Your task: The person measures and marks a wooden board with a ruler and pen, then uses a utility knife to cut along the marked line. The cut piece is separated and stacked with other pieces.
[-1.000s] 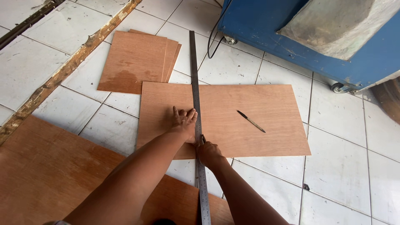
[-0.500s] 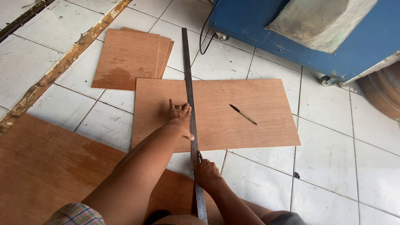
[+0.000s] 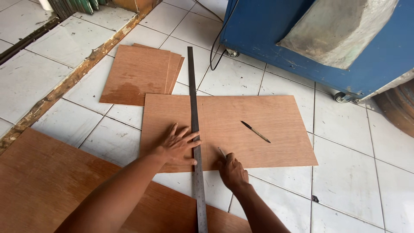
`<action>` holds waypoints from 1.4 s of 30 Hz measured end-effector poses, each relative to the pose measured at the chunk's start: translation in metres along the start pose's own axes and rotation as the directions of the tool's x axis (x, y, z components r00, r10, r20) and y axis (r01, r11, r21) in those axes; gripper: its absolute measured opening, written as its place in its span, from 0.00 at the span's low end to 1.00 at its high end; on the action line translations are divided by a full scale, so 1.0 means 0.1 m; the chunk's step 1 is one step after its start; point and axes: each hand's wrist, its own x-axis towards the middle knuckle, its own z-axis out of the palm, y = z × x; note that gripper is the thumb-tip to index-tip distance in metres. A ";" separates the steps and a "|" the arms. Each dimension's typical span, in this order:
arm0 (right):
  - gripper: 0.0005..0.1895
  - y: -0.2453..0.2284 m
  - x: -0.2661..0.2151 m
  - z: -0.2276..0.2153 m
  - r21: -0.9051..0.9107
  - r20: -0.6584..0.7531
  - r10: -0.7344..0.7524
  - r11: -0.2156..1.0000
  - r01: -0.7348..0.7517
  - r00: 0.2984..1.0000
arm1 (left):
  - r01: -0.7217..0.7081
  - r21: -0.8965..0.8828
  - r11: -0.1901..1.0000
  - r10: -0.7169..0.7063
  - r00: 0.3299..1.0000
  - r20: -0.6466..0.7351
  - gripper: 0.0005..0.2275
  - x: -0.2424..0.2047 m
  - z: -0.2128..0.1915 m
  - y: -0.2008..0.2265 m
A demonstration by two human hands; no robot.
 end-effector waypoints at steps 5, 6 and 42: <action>0.12 0.77 1.23 0.78 -0.334 -0.203 -0.262 0.924 0.185 0.943 | -0.034 0.031 0.999 0.034 0.999 -0.019 0.64 -0.29 0.18 -0.08; 0.09 1.07 1.71 0.97 -0.695 -0.264 -0.622 0.652 0.302 0.737 | -0.044 0.025 0.999 0.045 0.998 -0.048 0.66 -0.33 0.19 -0.06; 0.28 -1.63 2.45 -0.20 0.101 -0.035 0.009 0.995 -0.005 0.999 | -0.099 0.084 0.992 0.129 0.799 -0.587 0.67 -0.16 0.63 -0.05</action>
